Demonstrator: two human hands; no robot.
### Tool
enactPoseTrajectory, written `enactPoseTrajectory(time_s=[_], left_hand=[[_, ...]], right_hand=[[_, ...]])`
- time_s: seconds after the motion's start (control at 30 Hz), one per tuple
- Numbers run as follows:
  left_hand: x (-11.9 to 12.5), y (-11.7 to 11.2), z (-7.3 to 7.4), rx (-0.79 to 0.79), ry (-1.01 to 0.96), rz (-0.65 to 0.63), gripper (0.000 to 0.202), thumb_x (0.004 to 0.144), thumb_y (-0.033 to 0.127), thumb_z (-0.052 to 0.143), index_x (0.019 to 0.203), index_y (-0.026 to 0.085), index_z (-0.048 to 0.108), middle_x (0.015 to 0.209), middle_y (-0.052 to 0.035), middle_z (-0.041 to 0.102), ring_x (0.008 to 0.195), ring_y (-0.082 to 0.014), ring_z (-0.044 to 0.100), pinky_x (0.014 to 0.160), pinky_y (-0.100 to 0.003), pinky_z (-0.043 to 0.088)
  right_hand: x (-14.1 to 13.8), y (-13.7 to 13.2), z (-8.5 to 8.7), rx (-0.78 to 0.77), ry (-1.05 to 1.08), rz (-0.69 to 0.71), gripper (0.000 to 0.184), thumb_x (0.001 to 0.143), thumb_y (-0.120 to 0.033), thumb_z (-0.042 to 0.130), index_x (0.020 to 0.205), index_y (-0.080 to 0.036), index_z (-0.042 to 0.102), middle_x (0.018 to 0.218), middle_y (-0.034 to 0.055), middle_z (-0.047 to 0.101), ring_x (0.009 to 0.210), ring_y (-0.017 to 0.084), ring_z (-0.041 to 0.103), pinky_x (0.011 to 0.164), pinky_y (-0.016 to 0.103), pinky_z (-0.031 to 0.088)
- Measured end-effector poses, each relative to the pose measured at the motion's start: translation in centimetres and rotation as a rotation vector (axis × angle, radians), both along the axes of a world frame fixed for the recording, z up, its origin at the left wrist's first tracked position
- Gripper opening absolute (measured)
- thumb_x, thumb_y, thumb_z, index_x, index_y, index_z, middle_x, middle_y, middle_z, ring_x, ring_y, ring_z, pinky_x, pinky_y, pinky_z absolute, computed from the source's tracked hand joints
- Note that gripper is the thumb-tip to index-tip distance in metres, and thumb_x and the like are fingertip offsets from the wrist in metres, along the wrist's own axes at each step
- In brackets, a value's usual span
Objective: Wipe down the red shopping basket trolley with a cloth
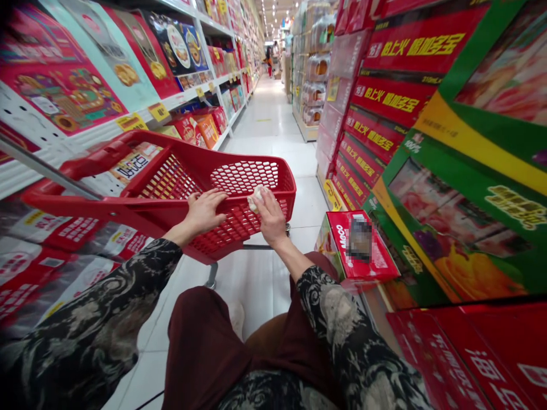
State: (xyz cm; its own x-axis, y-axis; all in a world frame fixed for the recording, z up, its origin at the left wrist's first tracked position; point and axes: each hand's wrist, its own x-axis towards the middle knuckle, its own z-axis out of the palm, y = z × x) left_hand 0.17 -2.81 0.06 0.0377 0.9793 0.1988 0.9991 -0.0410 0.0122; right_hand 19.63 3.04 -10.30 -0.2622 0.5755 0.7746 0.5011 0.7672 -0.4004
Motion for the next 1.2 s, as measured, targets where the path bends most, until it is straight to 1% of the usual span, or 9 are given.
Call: enactPoseTrajectory(time_s=[0.13, 0.37, 0.5, 0.6, 0.77, 0.83, 0.93, 1.1, 1.2], left_hand=[[0.0, 0.1, 0.0, -0.003, 0.014, -0.003, 0.053, 0.073, 0.034, 0.049, 0.124, 0.023, 0.053, 0.137, -0.0080, 0.053, 0.132, -0.0286, 0.039, 0.107, -0.054, 0.020], [0.6, 0.3, 0.3, -0.014, 0.027, 0.007, 0.052, 0.073, 0.031, 0.048, 0.124, 0.022, 0.052, 0.138, -0.0082, 0.052, 0.132, -0.0268, 0.039, 0.107, -0.053, 0.020], [0.8, 0.6, 0.3, -0.008, 0.027, 0.006, 0.051, 0.073, 0.030, 0.048, 0.123, 0.022, 0.053, 0.137, -0.0086, 0.052, 0.132, -0.0269, 0.040, 0.107, -0.053, 0.021], [1.0, 0.8, 0.2, -0.005, 0.020, -0.001, 0.051, 0.073, 0.031, 0.048, 0.123, 0.021, 0.053, 0.137, -0.0093, 0.052, 0.131, -0.0275, 0.040, 0.107, -0.053, 0.021], [1.2, 0.8, 0.4, -0.013, 0.011, -0.005, 0.051, 0.073, 0.031, 0.048, 0.123, 0.021, 0.053, 0.138, -0.0097, 0.051, 0.132, -0.0286, 0.039, 0.107, -0.054, 0.021], [1.3, 0.7, 0.5, -0.019, 0.007, -0.011, 0.052, 0.073, 0.030, 0.049, 0.124, 0.021, 0.052, 0.138, -0.0101, 0.052, 0.133, -0.0286, 0.038, 0.107, -0.054, 0.021], [1.1, 0.4, 0.6, -0.040, 0.014, -0.051, 0.056, 0.072, 0.030, 0.049, 0.128, 0.021, 0.049, 0.140, -0.0103, 0.049, 0.135, -0.0281, 0.034, 0.108, -0.054, 0.022], [0.6, -0.1, 0.8, -0.066, 0.032, -0.117, 0.063, 0.070, 0.025, 0.050, 0.132, 0.020, 0.046, 0.141, -0.0092, 0.048, 0.135, -0.0256, 0.035, 0.109, -0.050, 0.024], [0.6, -0.3, 0.9, -0.063, 0.036, -0.115, 0.062, 0.070, 0.023, 0.049, 0.131, 0.018, 0.046, 0.141, -0.0093, 0.049, 0.134, -0.0254, 0.037, 0.109, -0.051, 0.024]], right_hand=[[-1.3, 0.5, 0.8, 0.003, -0.045, -0.006, 0.045, 0.093, -0.008, 0.035, 0.129, -0.027, 0.055, 0.145, -0.0004, 0.043, 0.142, 0.014, 0.022, 0.117, 0.038, 0.029], [-1.4, -0.9, -5.0, -0.075, -0.180, 0.023, 0.041, 0.091, -0.007, 0.041, 0.122, -0.025, 0.061, 0.139, 0.0032, 0.051, 0.140, 0.017, 0.030, 0.114, 0.038, 0.034], [-0.4, -1.6, -6.3, -0.128, -0.251, 0.086, 0.040, 0.090, -0.008, 0.044, 0.122, -0.024, 0.062, 0.136, 0.0050, 0.054, 0.137, 0.018, 0.036, 0.110, 0.038, 0.039], [0.3, -1.8, -4.6, -0.113, -0.180, 0.087, 0.044, 0.090, -0.005, 0.039, 0.125, -0.024, 0.059, 0.138, 0.0034, 0.052, 0.136, 0.015, 0.036, 0.111, 0.035, 0.038], [0.2, -0.5, 0.7, -0.009, 0.043, -0.045, 0.047, 0.093, -0.010, 0.033, 0.134, -0.026, 0.050, 0.146, 0.0005, 0.041, 0.141, 0.014, 0.026, 0.117, 0.040, 0.030], [-0.7, 0.0, 1.4, 0.023, 0.049, -0.043, 0.045, 0.094, -0.011, 0.032, 0.133, -0.024, 0.051, 0.146, 0.0022, 0.041, 0.141, 0.014, 0.026, 0.116, 0.040, 0.030], [-2.1, -0.1, -0.1, 0.018, 0.022, -0.005, 0.045, 0.093, -0.008, 0.034, 0.130, -0.024, 0.054, 0.144, 0.0035, 0.045, 0.141, 0.014, 0.027, 0.115, 0.039, 0.032], [-2.9, -1.9, -5.3, -0.049, -0.082, 0.082, 0.045, 0.089, -0.005, 0.040, 0.126, -0.025, 0.058, 0.138, 0.0054, 0.051, 0.138, 0.018, 0.033, 0.111, 0.042, 0.037], [-2.4, -2.7, -6.0, -0.046, -0.176, 0.136, 0.042, 0.089, -0.006, 0.042, 0.122, -0.022, 0.062, 0.135, 0.0082, 0.055, 0.135, 0.020, 0.039, 0.107, 0.042, 0.043]])
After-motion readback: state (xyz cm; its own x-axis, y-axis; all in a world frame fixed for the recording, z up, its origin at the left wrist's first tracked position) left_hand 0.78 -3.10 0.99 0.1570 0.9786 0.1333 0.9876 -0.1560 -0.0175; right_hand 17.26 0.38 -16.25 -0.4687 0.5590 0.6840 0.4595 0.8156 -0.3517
